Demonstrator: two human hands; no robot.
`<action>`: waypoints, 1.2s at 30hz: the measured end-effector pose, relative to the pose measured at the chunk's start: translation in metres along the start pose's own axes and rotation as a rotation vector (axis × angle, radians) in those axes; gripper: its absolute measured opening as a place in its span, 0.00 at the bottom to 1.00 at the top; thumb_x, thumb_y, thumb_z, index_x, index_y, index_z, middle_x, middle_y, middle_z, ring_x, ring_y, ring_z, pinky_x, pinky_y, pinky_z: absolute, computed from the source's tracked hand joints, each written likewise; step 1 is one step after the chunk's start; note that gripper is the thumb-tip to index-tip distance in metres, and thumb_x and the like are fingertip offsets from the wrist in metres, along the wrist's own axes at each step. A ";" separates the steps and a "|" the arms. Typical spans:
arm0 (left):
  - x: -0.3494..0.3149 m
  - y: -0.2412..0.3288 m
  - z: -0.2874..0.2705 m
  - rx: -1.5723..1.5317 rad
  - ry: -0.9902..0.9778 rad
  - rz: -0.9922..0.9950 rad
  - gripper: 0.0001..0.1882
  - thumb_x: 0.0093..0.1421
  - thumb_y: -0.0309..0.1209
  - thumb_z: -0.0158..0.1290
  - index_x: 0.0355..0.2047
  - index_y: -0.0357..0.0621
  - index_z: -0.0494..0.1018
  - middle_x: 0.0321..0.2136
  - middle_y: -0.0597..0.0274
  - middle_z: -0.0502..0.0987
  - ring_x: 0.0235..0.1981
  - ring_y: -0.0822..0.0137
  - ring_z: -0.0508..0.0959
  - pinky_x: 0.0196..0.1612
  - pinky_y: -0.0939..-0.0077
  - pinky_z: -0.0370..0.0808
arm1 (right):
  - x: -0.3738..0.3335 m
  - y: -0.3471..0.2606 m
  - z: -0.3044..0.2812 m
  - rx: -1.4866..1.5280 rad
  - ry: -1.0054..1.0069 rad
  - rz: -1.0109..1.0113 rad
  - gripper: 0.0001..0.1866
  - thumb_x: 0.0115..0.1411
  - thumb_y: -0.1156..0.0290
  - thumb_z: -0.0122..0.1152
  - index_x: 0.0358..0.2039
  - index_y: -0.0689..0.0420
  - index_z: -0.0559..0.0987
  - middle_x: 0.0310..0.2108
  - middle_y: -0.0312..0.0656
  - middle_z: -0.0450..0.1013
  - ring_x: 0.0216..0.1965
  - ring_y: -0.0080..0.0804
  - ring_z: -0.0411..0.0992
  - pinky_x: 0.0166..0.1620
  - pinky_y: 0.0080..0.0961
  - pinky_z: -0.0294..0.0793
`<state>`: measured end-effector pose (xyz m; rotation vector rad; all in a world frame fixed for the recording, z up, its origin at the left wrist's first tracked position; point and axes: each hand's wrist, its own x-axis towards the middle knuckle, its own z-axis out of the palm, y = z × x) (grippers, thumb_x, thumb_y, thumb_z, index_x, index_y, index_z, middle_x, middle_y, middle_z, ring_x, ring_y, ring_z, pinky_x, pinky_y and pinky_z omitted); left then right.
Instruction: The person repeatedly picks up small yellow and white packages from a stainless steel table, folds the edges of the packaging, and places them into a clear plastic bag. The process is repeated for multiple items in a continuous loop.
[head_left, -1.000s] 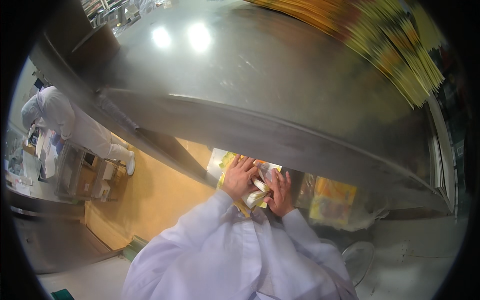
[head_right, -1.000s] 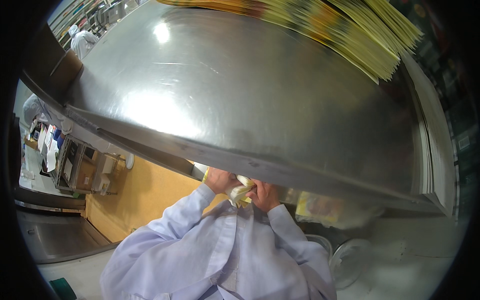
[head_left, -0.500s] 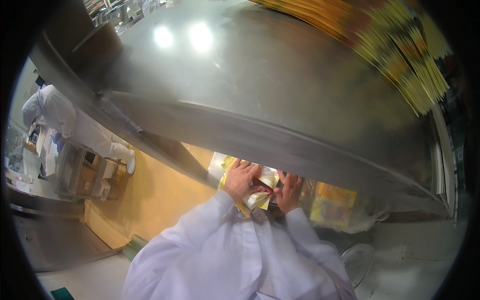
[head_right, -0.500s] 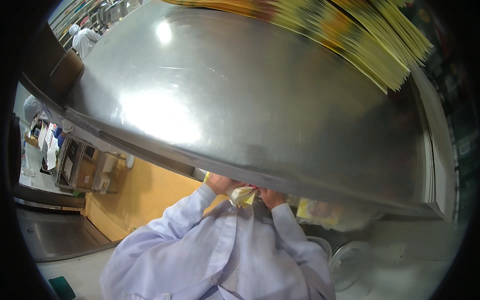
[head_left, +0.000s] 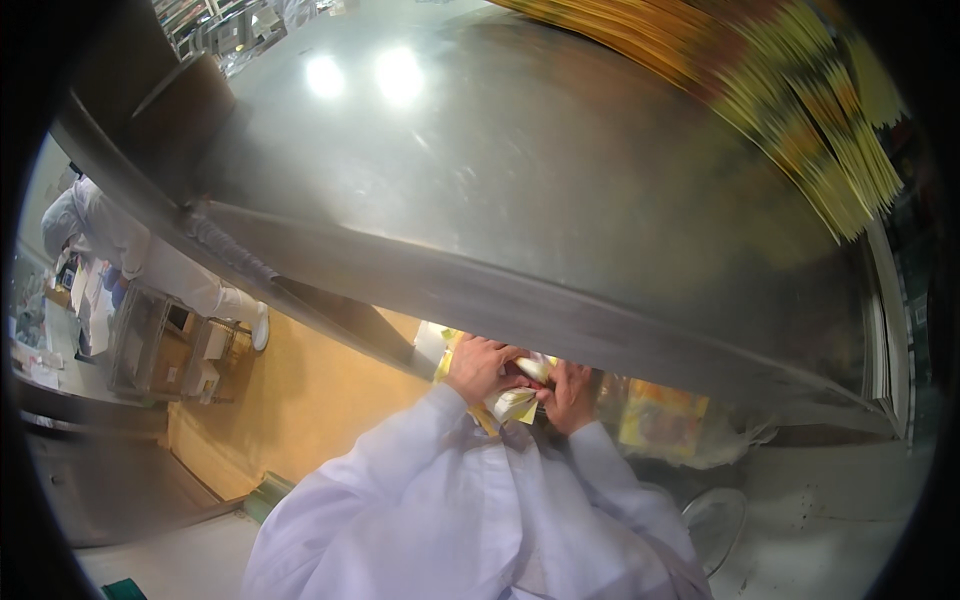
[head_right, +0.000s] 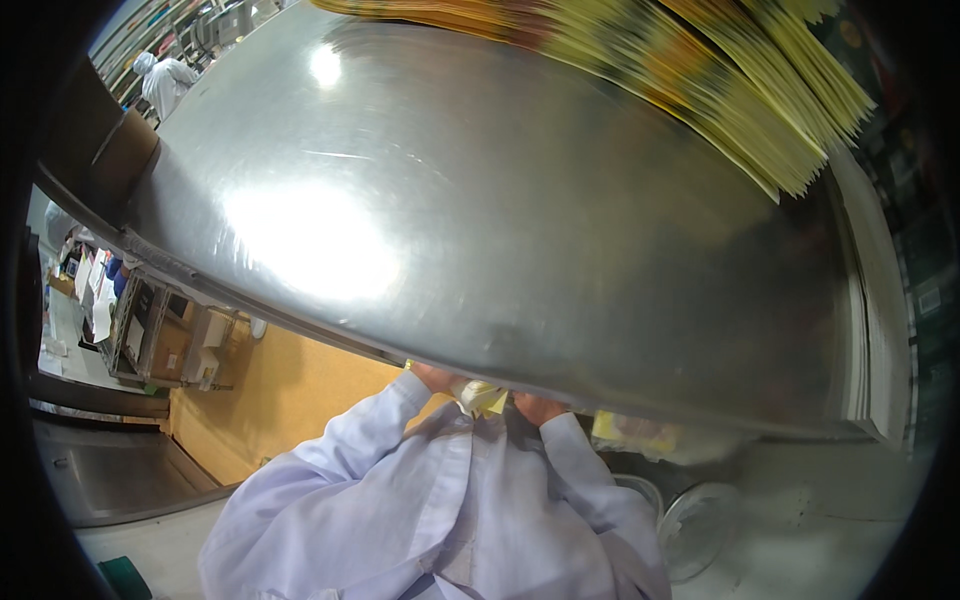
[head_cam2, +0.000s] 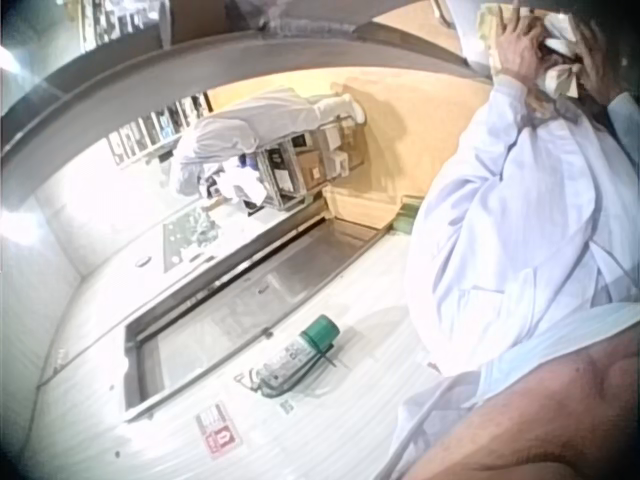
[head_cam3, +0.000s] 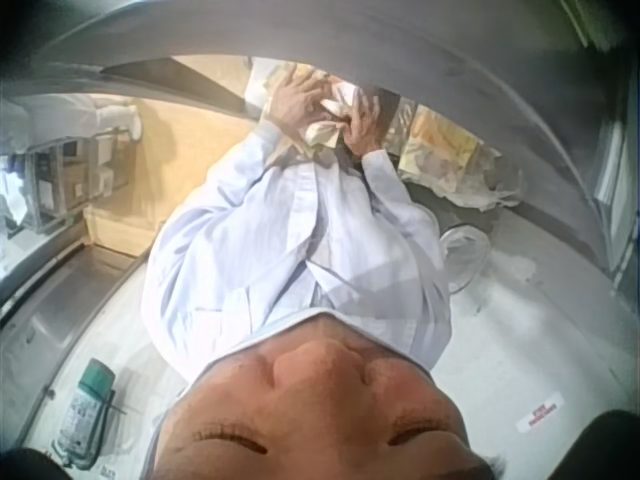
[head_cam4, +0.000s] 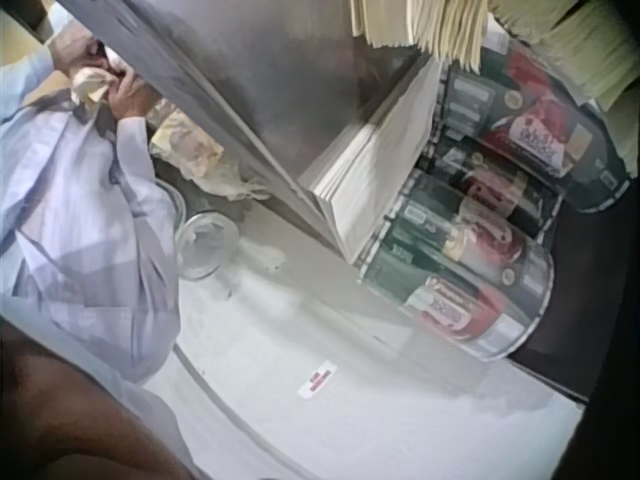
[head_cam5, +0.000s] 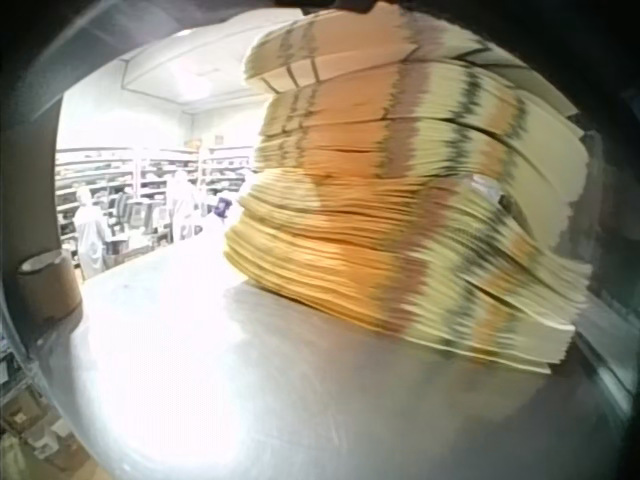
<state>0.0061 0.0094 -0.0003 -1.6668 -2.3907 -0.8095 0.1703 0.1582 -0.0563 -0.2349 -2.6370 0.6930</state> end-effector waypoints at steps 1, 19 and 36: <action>0.002 0.002 -0.004 0.002 -0.017 0.000 0.23 0.39 0.51 0.66 0.34 0.55 0.79 0.29 0.69 0.80 0.38 0.66 0.78 0.47 0.68 0.65 | -0.002 0.002 0.004 -0.023 0.025 -0.086 0.41 0.64 0.38 0.31 0.59 0.64 0.63 0.53 0.53 0.65 0.55 0.54 0.59 0.57 0.53 0.50; 0.017 0.010 -0.014 -0.098 -0.031 -0.109 0.18 0.35 0.43 0.68 0.27 0.52 0.80 0.28 0.65 0.79 0.34 0.60 0.77 0.40 0.66 0.71 | -0.009 0.026 0.010 -0.375 0.086 0.064 0.37 0.64 0.38 0.32 0.51 0.62 0.70 0.54 0.52 0.64 0.57 0.55 0.58 0.59 0.51 0.50; 0.004 -0.001 0.001 -0.320 0.025 -0.105 0.20 0.36 0.44 0.68 0.31 0.54 0.80 0.25 0.71 0.79 0.36 0.64 0.77 0.41 0.68 0.69 | -0.001 -0.007 0.000 -0.052 -0.059 -0.021 0.39 0.63 0.37 0.31 0.58 0.59 0.66 0.54 0.47 0.68 0.54 0.50 0.61 0.59 0.49 0.49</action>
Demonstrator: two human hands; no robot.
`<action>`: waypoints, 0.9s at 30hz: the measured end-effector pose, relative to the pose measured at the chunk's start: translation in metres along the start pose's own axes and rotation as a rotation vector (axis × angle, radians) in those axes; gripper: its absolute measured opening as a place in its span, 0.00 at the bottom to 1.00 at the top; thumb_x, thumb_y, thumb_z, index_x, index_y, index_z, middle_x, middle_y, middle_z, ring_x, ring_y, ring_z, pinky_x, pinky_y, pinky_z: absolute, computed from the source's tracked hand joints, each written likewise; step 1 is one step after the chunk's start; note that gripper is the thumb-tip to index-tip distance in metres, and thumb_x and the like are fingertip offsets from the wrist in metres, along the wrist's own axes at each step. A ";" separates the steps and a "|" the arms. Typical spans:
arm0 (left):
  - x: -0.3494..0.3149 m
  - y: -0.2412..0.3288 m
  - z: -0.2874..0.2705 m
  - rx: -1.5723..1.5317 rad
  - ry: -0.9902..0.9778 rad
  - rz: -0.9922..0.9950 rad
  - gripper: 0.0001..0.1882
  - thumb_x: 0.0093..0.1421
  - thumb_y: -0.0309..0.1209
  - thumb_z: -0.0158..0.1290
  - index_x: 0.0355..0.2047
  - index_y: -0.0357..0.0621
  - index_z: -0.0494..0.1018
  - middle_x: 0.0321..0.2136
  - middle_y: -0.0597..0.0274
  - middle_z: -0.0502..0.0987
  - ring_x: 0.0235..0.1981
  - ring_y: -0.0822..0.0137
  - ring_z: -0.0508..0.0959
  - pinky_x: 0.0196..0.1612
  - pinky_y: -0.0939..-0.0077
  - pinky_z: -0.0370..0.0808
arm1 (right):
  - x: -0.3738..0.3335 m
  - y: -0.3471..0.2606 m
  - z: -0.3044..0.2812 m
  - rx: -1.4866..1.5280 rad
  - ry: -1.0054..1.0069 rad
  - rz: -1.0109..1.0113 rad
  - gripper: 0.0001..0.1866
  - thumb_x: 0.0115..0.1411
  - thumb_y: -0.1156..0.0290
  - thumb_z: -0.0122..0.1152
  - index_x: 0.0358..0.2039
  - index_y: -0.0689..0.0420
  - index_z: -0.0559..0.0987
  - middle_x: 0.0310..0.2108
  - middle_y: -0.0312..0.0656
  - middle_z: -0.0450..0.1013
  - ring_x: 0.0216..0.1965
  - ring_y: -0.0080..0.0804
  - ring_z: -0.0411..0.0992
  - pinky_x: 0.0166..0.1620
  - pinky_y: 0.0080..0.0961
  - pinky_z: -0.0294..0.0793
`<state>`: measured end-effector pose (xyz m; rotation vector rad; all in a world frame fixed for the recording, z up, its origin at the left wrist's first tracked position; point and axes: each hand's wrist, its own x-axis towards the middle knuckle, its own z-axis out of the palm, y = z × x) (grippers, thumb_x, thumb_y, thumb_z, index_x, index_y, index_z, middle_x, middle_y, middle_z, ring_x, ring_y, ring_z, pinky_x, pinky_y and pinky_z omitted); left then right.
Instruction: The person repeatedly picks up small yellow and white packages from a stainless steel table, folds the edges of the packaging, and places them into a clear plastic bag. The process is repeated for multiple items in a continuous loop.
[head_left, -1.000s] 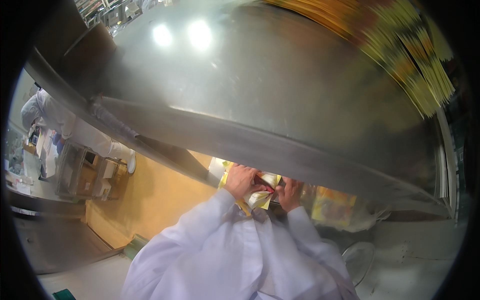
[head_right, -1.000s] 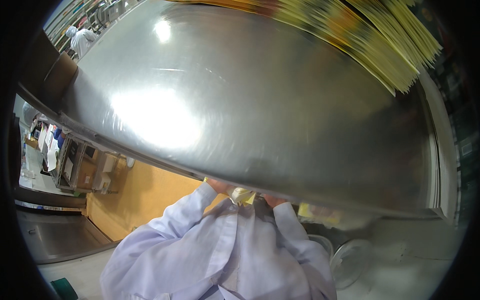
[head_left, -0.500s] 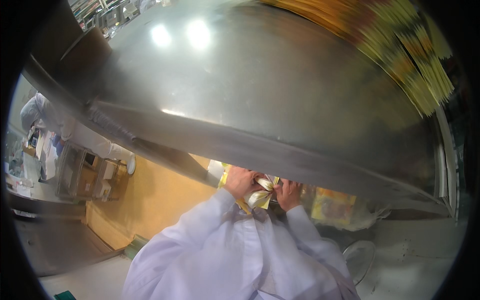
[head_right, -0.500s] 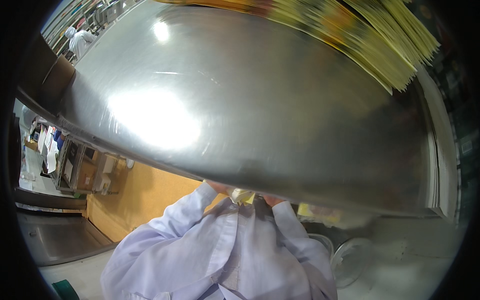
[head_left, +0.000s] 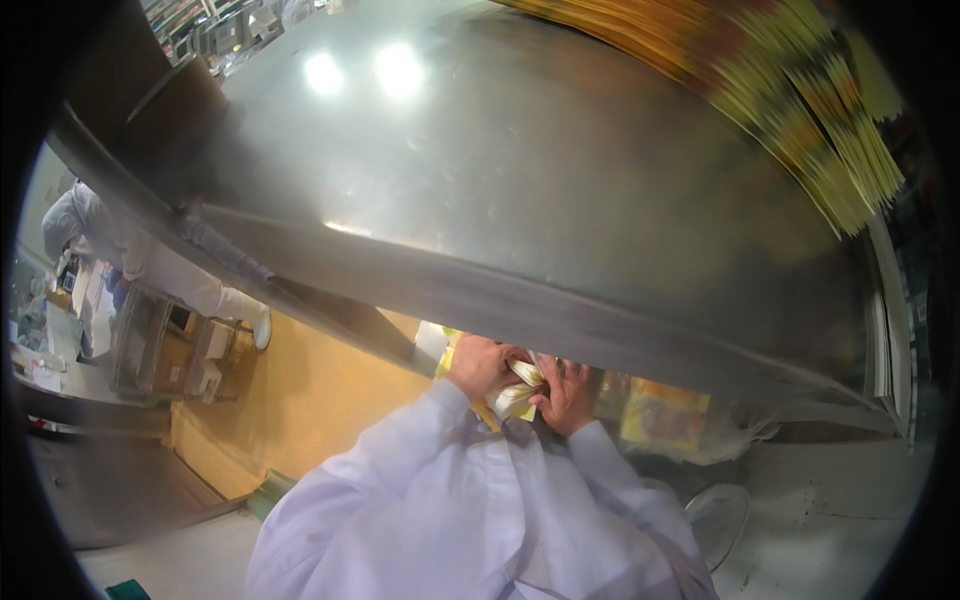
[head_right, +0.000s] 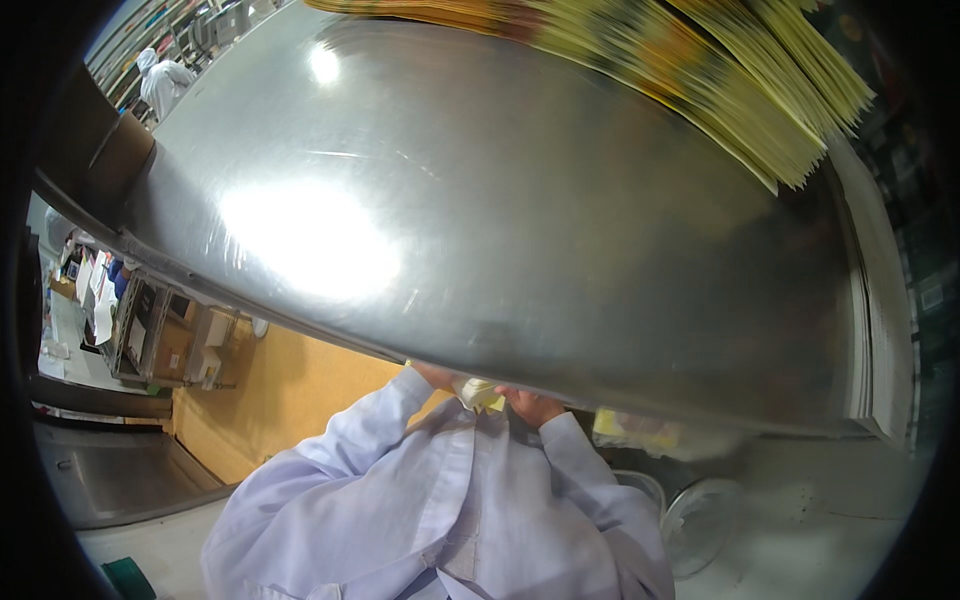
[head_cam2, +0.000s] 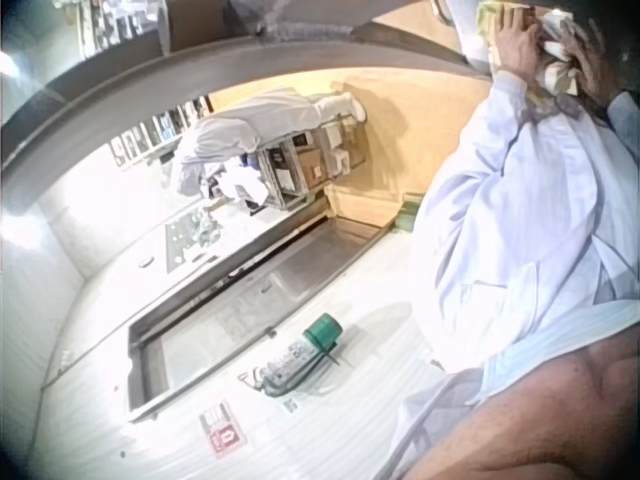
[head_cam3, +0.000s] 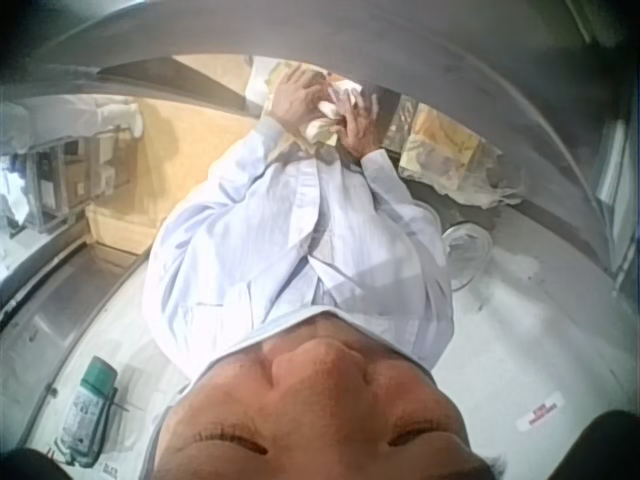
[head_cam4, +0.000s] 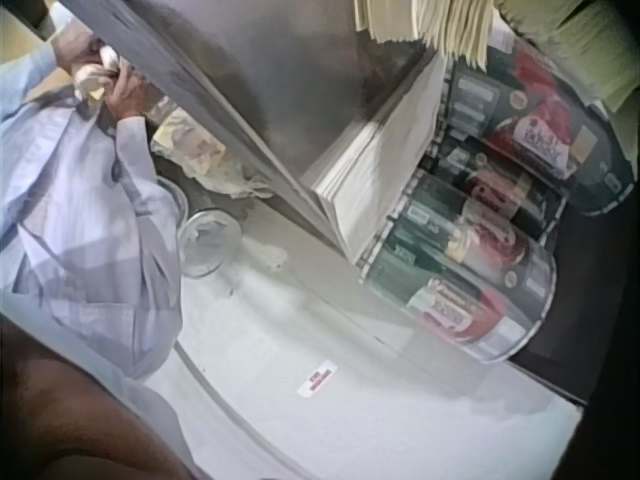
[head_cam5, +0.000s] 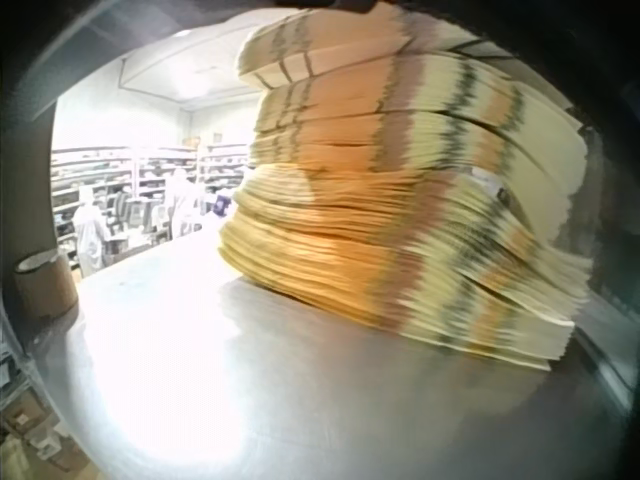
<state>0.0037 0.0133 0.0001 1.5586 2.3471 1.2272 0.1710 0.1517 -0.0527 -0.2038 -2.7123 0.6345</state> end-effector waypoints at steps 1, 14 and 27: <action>0.000 0.000 0.000 0.042 -0.010 0.016 0.20 0.37 0.44 0.67 0.32 0.55 0.79 0.25 0.72 0.79 0.37 0.65 0.77 0.42 0.68 0.68 | -0.002 0.001 0.002 -0.023 -0.026 -0.038 0.39 0.64 0.37 0.31 0.58 0.59 0.66 0.54 0.46 0.68 0.53 0.49 0.61 0.58 0.48 0.49; -0.002 -0.006 0.008 0.180 -0.119 0.058 0.22 0.38 0.47 0.65 0.32 0.51 0.74 0.36 0.69 0.76 0.43 0.67 0.74 0.52 0.68 0.64 | -0.004 -0.006 -0.001 0.107 0.017 -0.055 0.43 0.65 0.39 0.26 0.64 0.66 0.49 0.56 0.43 0.68 0.59 0.50 0.59 0.64 0.51 0.40; -0.001 0.008 -0.003 0.287 -0.058 0.078 0.21 0.37 0.40 0.65 0.33 0.50 0.75 0.35 0.70 0.76 0.47 0.65 0.73 0.55 0.67 0.63 | -0.002 -0.006 -0.003 0.157 0.038 0.022 0.44 0.64 0.38 0.27 0.65 0.65 0.49 0.59 0.45 0.63 0.67 0.46 0.48 0.66 0.50 0.35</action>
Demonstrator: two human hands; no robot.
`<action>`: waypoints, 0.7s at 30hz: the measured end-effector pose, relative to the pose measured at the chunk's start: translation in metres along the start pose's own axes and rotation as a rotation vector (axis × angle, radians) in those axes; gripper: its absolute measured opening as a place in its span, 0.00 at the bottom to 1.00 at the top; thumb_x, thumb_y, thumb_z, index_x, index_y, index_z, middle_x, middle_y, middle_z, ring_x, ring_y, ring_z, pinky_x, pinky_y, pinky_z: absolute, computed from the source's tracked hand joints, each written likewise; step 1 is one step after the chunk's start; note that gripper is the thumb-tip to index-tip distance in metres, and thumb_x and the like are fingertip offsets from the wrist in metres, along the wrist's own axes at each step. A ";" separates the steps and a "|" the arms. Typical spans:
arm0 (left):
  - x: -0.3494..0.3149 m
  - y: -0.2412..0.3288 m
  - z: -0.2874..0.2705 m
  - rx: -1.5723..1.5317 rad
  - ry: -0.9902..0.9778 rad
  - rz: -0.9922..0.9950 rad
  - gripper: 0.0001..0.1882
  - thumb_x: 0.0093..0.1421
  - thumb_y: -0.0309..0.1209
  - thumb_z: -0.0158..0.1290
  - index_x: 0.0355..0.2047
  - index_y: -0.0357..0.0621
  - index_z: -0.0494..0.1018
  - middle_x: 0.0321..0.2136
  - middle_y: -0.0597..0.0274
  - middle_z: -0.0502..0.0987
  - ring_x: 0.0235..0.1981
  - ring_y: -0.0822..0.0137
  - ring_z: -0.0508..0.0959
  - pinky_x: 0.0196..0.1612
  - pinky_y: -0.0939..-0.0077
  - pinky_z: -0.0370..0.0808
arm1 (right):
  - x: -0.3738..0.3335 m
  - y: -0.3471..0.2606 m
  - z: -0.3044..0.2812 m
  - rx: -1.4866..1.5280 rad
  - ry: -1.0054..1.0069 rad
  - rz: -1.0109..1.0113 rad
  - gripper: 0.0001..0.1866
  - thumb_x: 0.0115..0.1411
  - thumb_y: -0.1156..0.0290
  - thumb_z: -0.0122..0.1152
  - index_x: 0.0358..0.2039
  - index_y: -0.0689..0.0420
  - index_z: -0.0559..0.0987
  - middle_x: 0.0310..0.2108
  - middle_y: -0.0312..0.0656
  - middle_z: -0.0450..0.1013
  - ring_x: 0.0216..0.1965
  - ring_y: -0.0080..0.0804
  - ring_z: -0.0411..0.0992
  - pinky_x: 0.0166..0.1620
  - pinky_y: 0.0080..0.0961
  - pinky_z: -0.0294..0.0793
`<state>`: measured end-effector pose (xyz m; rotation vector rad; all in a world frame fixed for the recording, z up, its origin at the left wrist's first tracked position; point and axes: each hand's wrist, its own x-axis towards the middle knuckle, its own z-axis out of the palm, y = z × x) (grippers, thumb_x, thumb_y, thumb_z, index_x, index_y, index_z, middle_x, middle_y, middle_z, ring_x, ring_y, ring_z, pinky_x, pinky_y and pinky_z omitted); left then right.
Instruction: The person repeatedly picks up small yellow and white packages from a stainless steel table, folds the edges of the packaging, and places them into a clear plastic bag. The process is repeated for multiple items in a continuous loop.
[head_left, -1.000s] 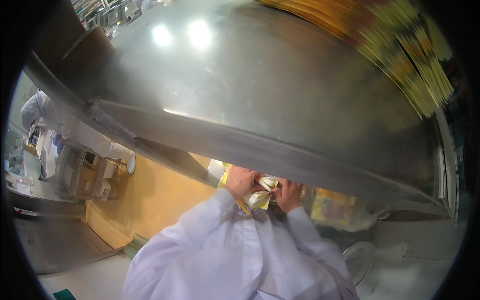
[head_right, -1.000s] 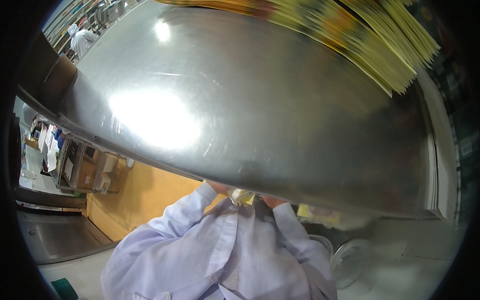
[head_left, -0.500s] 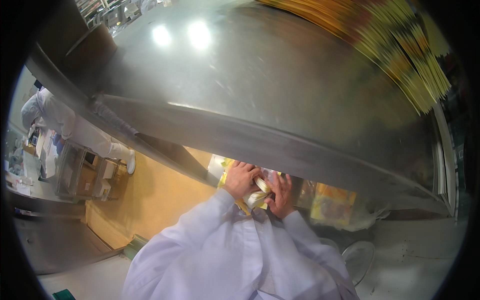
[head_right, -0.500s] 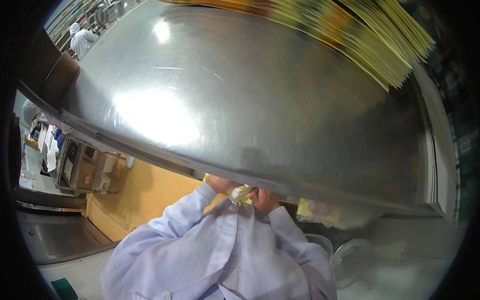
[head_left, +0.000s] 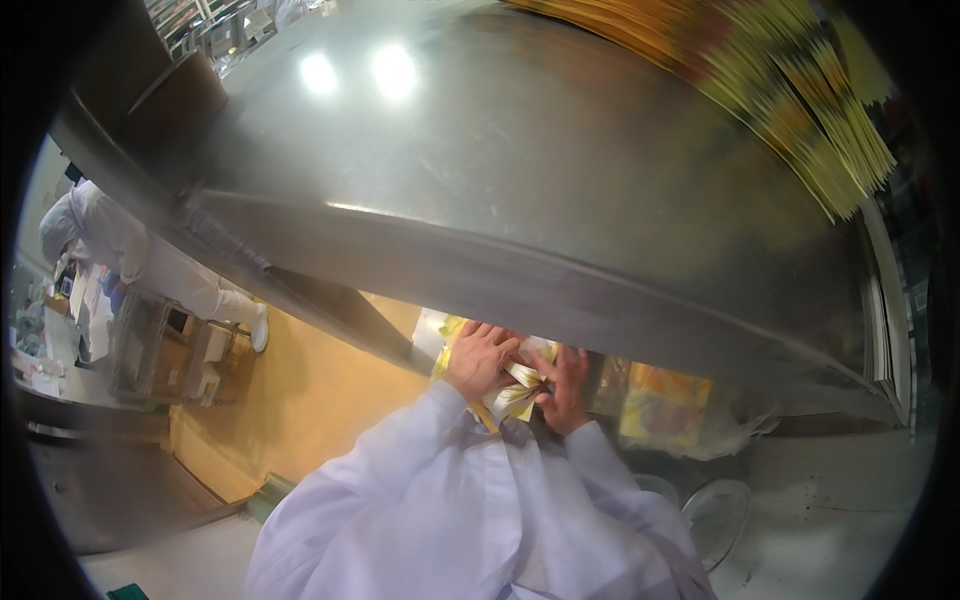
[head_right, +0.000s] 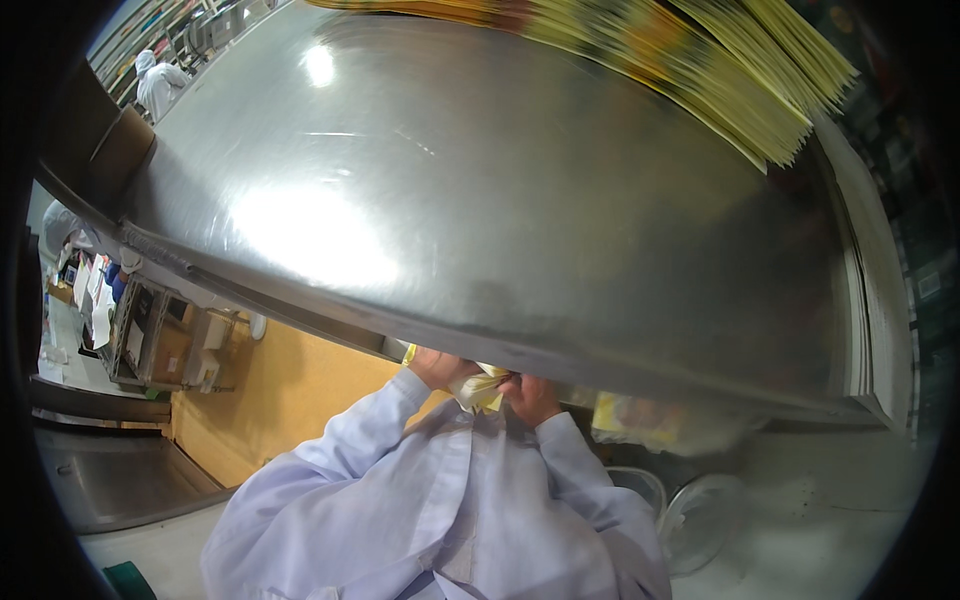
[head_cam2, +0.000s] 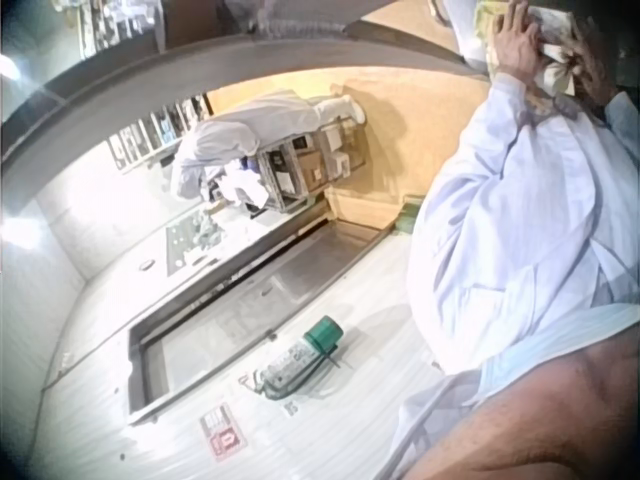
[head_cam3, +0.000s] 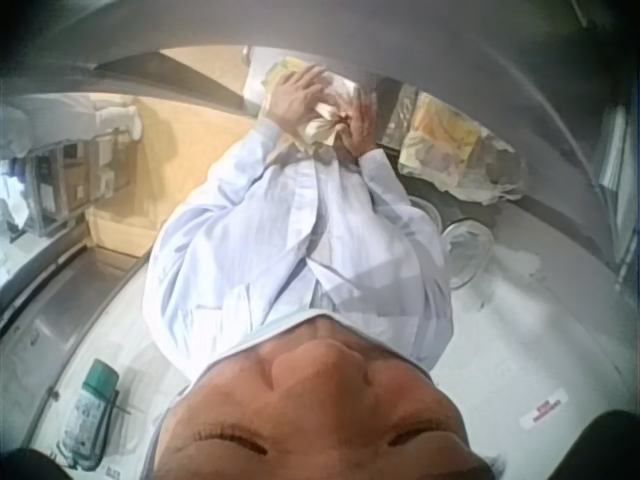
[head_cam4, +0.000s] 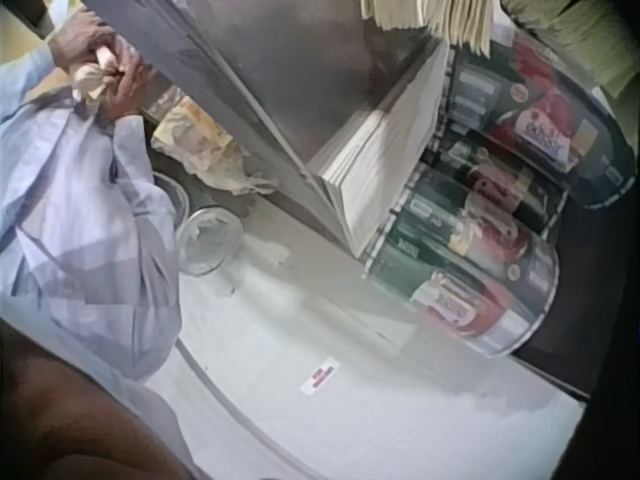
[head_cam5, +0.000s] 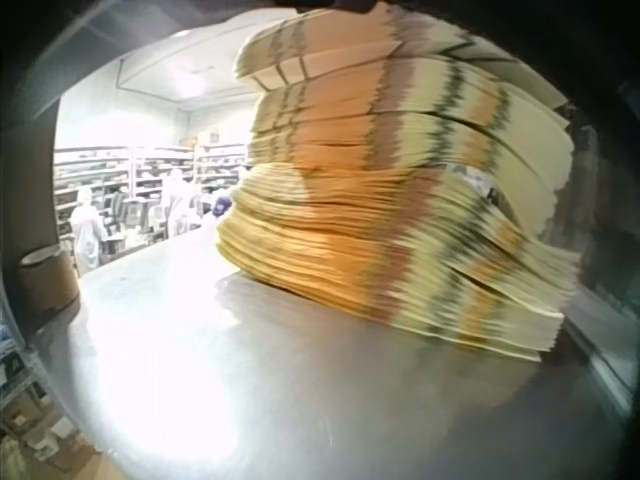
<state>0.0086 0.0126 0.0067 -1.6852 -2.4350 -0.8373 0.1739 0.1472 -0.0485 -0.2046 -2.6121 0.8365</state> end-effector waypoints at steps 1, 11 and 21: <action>0.001 -0.001 0.001 -0.017 -0.022 -0.009 0.22 0.37 0.41 0.65 0.34 0.51 0.75 0.35 0.70 0.76 0.46 0.65 0.73 0.55 0.67 0.63 | 0.002 0.003 -0.002 -0.033 0.049 0.035 0.43 0.64 0.38 0.28 0.64 0.65 0.52 0.57 0.44 0.65 0.64 0.47 0.51 0.65 0.50 0.37; -0.008 -0.016 0.027 -0.108 0.010 0.018 0.20 0.38 0.45 0.66 0.32 0.55 0.77 0.31 0.68 0.78 0.40 0.66 0.76 0.48 0.67 0.64 | -0.002 0.002 0.006 -0.180 -0.013 -0.031 0.41 0.64 0.38 0.30 0.58 0.64 0.65 0.50 0.43 0.70 0.56 0.48 0.58 0.59 0.53 0.47; 0.002 0.004 -0.010 -0.061 -0.033 -0.015 0.20 0.38 0.44 0.67 0.32 0.53 0.77 0.32 0.62 0.78 0.36 0.58 0.77 0.39 0.61 0.70 | 0.000 0.027 0.005 -0.111 0.081 0.180 0.37 0.63 0.38 0.37 0.48 0.64 0.71 0.48 0.51 0.69 0.51 0.54 0.64 0.56 0.51 0.54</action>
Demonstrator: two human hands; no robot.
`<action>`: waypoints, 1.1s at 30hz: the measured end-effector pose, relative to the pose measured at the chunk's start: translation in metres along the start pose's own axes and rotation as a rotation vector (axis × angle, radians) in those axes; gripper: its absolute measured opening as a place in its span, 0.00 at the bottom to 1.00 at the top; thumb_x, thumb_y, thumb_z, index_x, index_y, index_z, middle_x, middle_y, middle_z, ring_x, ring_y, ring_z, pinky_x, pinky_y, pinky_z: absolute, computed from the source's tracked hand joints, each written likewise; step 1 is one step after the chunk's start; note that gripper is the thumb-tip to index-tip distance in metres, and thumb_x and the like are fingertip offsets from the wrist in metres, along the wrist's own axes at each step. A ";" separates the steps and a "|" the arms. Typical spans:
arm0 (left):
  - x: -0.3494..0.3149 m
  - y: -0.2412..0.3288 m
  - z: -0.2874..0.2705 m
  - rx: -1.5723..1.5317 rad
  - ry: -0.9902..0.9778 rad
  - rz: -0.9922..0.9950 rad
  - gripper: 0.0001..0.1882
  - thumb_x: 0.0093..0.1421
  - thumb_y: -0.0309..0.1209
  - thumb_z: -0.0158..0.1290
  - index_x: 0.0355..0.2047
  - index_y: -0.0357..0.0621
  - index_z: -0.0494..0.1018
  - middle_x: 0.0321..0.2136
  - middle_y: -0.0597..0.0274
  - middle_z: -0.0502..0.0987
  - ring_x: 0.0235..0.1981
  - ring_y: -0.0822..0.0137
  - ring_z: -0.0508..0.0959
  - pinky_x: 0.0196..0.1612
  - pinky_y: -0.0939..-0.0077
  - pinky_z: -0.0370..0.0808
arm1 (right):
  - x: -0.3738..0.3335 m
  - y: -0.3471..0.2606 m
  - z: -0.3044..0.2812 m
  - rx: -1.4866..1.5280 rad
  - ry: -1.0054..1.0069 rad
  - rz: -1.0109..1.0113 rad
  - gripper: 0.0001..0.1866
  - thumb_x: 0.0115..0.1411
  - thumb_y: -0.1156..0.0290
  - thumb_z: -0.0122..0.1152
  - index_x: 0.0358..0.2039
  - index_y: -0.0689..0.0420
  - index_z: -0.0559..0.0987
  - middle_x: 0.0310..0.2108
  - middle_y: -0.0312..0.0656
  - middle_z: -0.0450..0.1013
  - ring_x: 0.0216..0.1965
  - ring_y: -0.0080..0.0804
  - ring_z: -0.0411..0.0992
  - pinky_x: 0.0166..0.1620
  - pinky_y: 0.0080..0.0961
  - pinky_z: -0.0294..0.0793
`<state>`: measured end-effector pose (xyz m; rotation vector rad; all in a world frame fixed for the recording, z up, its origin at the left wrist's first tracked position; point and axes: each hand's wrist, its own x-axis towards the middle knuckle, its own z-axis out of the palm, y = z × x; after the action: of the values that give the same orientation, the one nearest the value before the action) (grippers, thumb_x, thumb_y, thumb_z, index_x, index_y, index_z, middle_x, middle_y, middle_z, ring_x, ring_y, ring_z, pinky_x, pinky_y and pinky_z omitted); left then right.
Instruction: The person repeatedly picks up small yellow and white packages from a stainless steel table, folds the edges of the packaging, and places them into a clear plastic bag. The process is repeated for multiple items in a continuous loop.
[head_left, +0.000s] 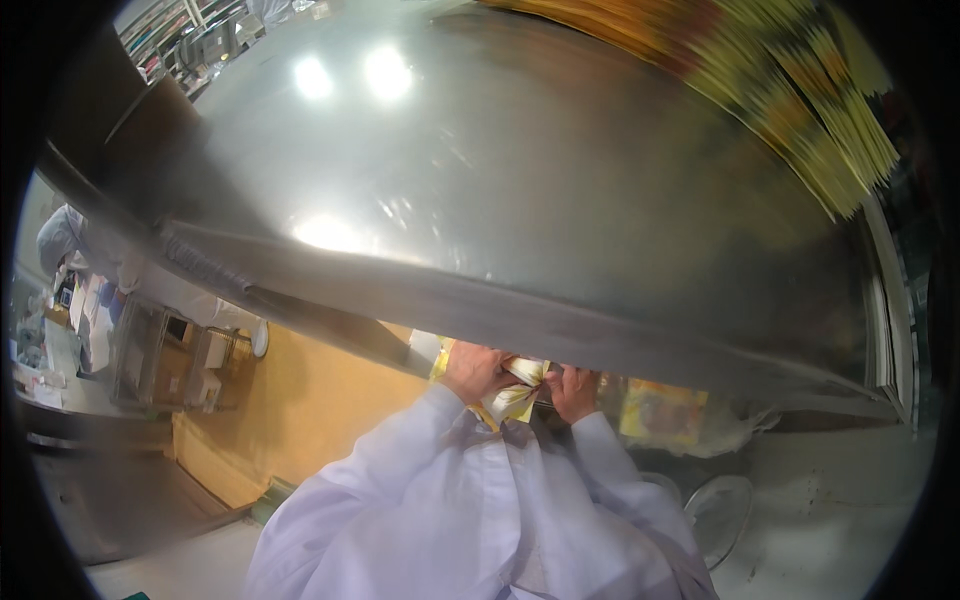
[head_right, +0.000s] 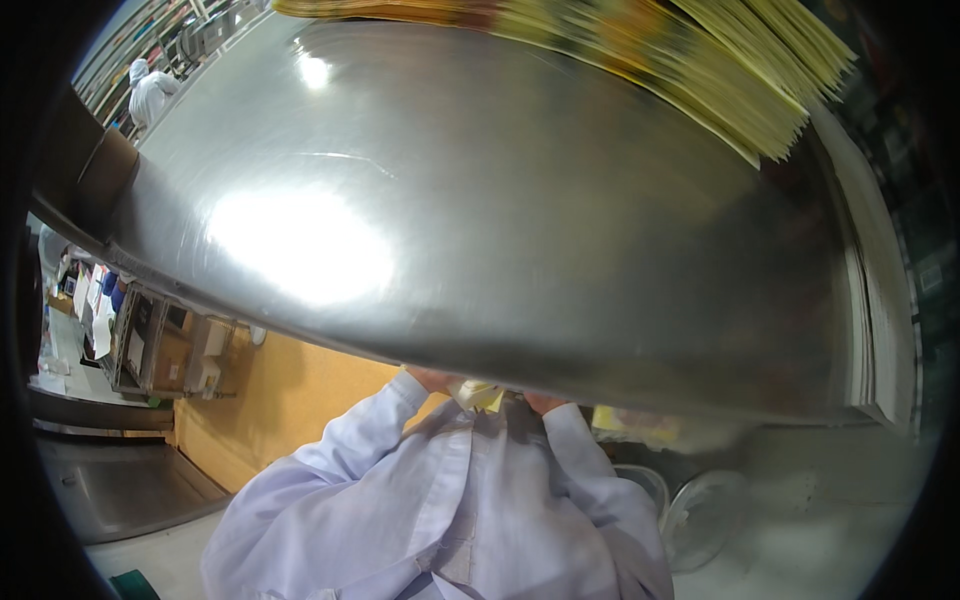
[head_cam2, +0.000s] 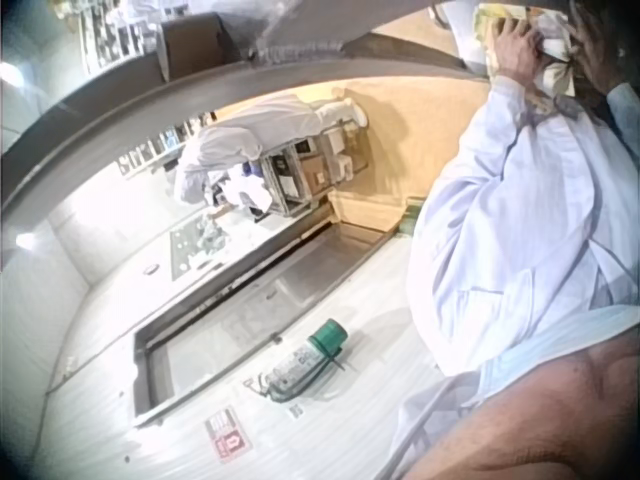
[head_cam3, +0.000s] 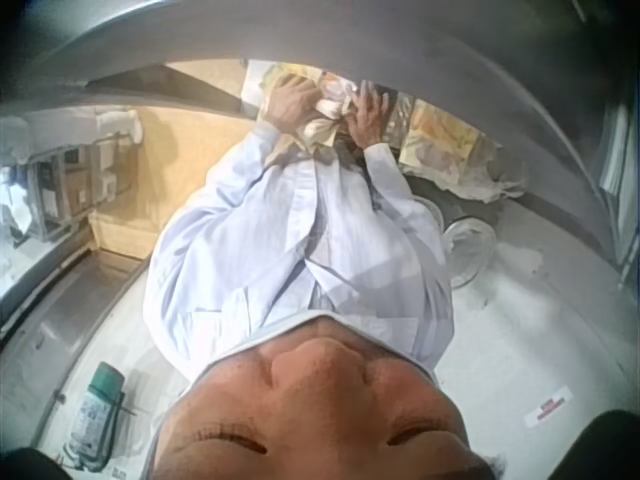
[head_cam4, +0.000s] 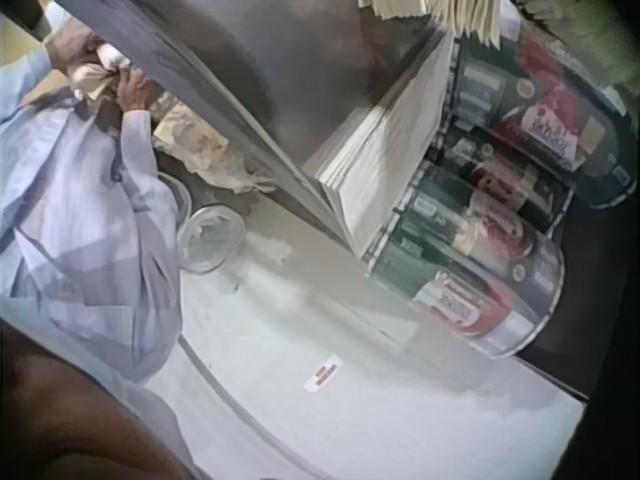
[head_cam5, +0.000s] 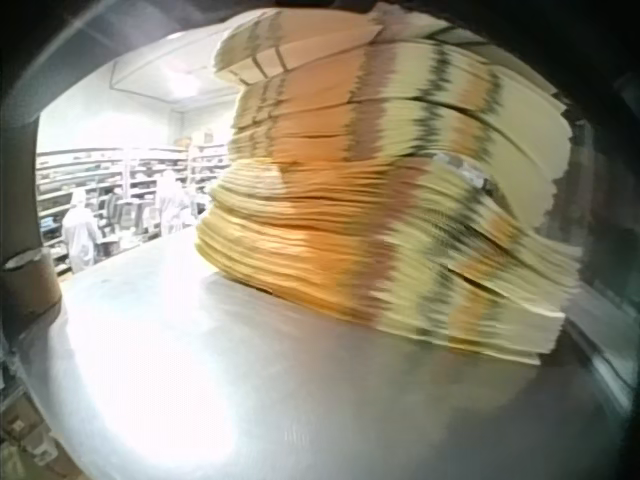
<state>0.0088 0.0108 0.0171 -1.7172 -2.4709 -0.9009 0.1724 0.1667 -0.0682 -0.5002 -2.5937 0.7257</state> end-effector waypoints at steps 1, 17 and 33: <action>0.003 0.001 -0.005 -0.023 -0.010 0.010 0.20 0.38 0.44 0.67 0.32 0.52 0.77 0.32 0.62 0.78 0.36 0.57 0.77 0.38 0.61 0.71 | -0.001 -0.003 0.000 -0.005 -0.008 -0.047 0.37 0.63 0.38 0.36 0.49 0.64 0.71 0.48 0.51 0.69 0.52 0.54 0.64 0.57 0.51 0.54; 0.000 -0.010 0.004 -0.149 -0.078 -0.089 0.27 0.38 0.45 0.69 0.38 0.52 0.75 0.31 0.61 0.77 0.34 0.55 0.76 0.36 0.61 0.70 | -0.002 -0.024 0.000 0.219 -0.011 -0.206 0.33 0.64 0.44 0.42 0.53 0.62 0.69 0.52 0.56 0.64 0.53 0.59 0.60 0.57 0.47 0.56; 0.004 0.001 -0.007 -0.025 -0.092 -0.066 0.25 0.36 0.43 0.69 0.36 0.51 0.76 0.30 0.62 0.77 0.35 0.56 0.76 0.36 0.62 0.70 | 0.000 -0.027 -0.005 0.121 -0.021 -0.047 0.35 0.64 0.40 0.34 0.49 0.61 0.71 0.50 0.53 0.67 0.51 0.54 0.63 0.55 0.46 0.55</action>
<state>0.0058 0.0111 0.0249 -1.7333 -2.5994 -0.8812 0.1685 0.1470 -0.0490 -0.3950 -2.5530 0.8694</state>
